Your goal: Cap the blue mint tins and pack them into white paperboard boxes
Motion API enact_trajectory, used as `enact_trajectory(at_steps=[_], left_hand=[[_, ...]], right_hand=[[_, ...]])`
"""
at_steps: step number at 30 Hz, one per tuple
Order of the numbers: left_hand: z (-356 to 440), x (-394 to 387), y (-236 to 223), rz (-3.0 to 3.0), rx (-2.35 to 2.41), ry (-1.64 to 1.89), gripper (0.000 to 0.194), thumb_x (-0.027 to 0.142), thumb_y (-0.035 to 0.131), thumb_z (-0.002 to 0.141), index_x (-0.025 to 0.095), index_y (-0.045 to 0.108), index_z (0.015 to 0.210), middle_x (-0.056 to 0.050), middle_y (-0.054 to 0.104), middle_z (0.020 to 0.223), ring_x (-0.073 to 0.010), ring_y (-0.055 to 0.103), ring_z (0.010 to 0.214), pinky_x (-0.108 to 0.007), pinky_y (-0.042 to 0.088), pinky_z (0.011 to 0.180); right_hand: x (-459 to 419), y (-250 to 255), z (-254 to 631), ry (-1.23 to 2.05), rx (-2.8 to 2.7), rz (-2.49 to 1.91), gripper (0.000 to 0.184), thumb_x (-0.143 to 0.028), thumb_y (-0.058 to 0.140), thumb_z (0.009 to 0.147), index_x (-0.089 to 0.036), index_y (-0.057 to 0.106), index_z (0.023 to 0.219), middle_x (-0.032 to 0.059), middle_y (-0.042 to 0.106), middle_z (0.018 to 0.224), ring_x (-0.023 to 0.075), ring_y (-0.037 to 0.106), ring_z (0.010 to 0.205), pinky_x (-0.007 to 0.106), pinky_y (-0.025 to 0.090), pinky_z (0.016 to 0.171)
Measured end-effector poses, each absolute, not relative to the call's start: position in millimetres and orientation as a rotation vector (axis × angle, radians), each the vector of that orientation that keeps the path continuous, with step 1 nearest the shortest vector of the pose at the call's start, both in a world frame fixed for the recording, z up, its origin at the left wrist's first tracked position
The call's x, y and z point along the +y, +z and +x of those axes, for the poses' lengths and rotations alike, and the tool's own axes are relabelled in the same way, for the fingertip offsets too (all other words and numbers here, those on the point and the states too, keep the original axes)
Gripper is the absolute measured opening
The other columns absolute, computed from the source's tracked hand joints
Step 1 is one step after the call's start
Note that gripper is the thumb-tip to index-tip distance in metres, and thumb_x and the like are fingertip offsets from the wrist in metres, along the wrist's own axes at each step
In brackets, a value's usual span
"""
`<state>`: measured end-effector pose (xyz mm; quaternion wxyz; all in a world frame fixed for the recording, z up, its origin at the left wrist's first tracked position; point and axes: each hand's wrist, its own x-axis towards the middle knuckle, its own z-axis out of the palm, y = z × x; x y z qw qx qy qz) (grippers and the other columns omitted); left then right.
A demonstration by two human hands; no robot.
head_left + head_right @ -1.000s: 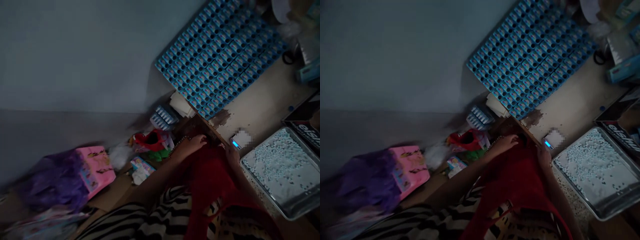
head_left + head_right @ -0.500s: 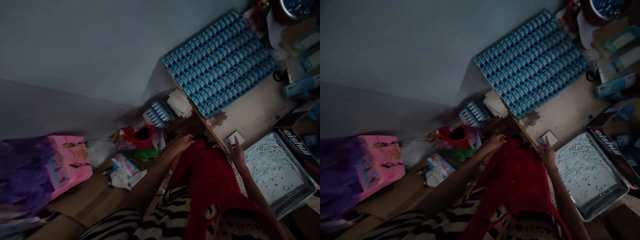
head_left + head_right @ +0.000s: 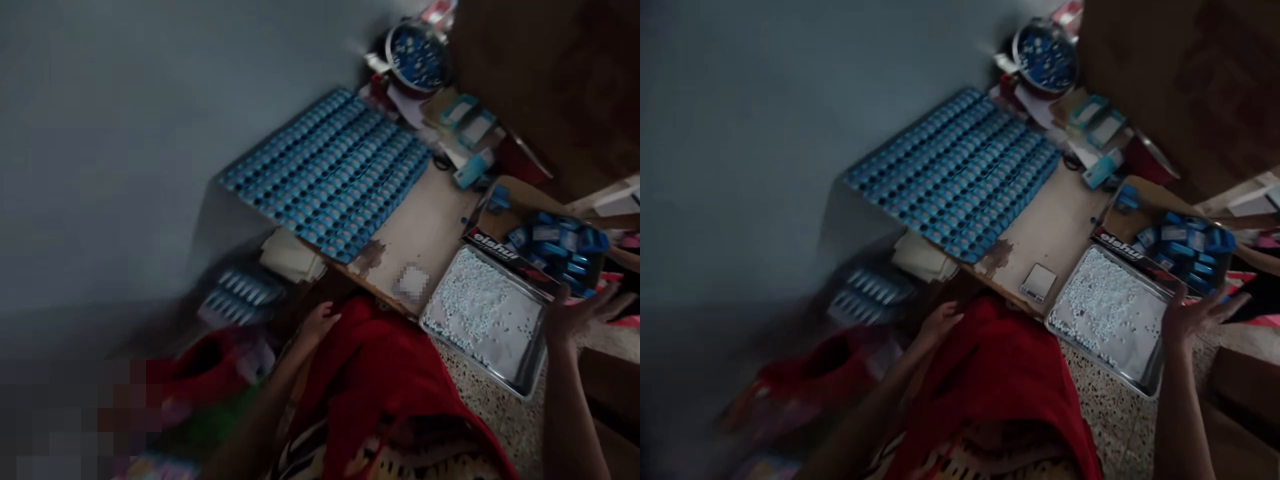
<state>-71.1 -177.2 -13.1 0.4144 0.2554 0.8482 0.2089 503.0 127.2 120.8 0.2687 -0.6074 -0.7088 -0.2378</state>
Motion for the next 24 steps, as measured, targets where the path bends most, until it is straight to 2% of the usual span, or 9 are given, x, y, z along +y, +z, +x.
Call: enact_trajectory(at_steps=[2,6,9,11,14,16,20,24], left_hand=[[-72,-162,-7,0.715,2.147,0.533,0.046,0.039,0.062,0.081,0.019,0.063,0.122,-0.013,0.076,0.113,-0.0322,0.078,0.101,-0.045,0.062,0.092],[-75,-118,1,0.966,2.124,0.603,0.047,0.038,0.059,0.087,0.023,0.060,0.132,-0.012,0.070,0.132,-0.0280,0.076,0.105,-0.045,0.060,0.101],[-82,-78,5,1.237,2.031,0.629,0.044,0.033,0.060,0.090,0.024,0.064,0.133,-0.011,0.069,0.137,-0.0293,0.070,0.121,-0.046,0.054,0.112],[-92,-52,8,1.462,1.936,0.603,0.041,0.029,0.057,0.093,0.024,0.067,0.133,-0.011,0.069,0.138,-0.0300,0.065,0.132,-0.046,0.050,0.118],[-117,-19,11,1.788,1.814,0.531,0.038,0.021,0.052,0.097,0.024,0.072,0.130,-0.012,0.069,0.139,-0.0312,0.062,0.136,-0.050,0.047,0.120],[-143,-3,13,1.925,1.781,0.492,0.038,0.018,0.049,0.099,0.024,0.075,0.126,-0.013,0.068,0.142,-0.0323,0.057,0.142,-0.053,0.041,0.125],[-214,19,15,1.955,1.877,0.494,0.034,0.023,0.048,0.104,0.024,0.077,0.122,-0.012,0.068,0.145,-0.0331,0.053,0.147,-0.058,0.031,0.130],[-296,40,11,1.766,2.146,0.675,0.028,0.036,0.056,0.104,0.024,0.076,0.119,-0.013,0.071,0.137,-0.0330,0.056,0.143,-0.056,0.040,0.125]], right_hand=[[126,125,505,-0.636,-1.902,-1.739,0.099,-0.073,0.048,0.099,-0.010,0.023,0.171,0.0340,0.014,0.174,0.0447,0.010,0.166,0.072,0.028,0.123],[107,96,464,-0.426,-1.715,-1.925,0.096,-0.066,0.048,0.102,-0.009,0.015,0.171,0.0357,0.011,0.173,0.0465,0.012,0.165,0.076,0.031,0.120],[76,50,401,-0.174,-2.089,-1.874,0.073,-0.056,0.048,0.105,-0.020,0.034,0.166,0.0262,0.017,0.175,0.0434,0.015,0.165,0.073,0.030,0.122],[53,16,352,0.032,-2.223,-1.809,0.062,-0.049,0.047,0.106,-0.024,0.040,0.162,0.0211,0.017,0.177,0.0401,0.015,0.166,0.068,0.032,0.124],[25,-22,284,0.304,-2.135,-1.894,0.067,-0.047,0.048,0.104,-0.024,0.034,0.165,0.0219,0.010,0.178,0.0406,0.016,0.165,0.066,0.038,0.121],[16,-34,249,0.451,-2.116,-1.959,0.065,-0.044,0.049,0.103,-0.023,0.036,0.163,0.0223,0.009,0.178,0.0409,0.019,0.165,0.065,0.039,0.121],[27,-32,195,0.671,-2.055,-2.042,0.063,-0.047,0.053,0.100,-0.022,0.047,0.157,0.0212,0.023,0.176,0.0386,0.025,0.163,0.064,0.036,0.124],[73,-26,132,1.142,-1.531,-1.953,0.081,-0.069,0.055,0.094,-0.021,0.049,0.158,0.0198,0.046,0.166,0.0346,0.040,0.156,0.058,0.036,0.125]])
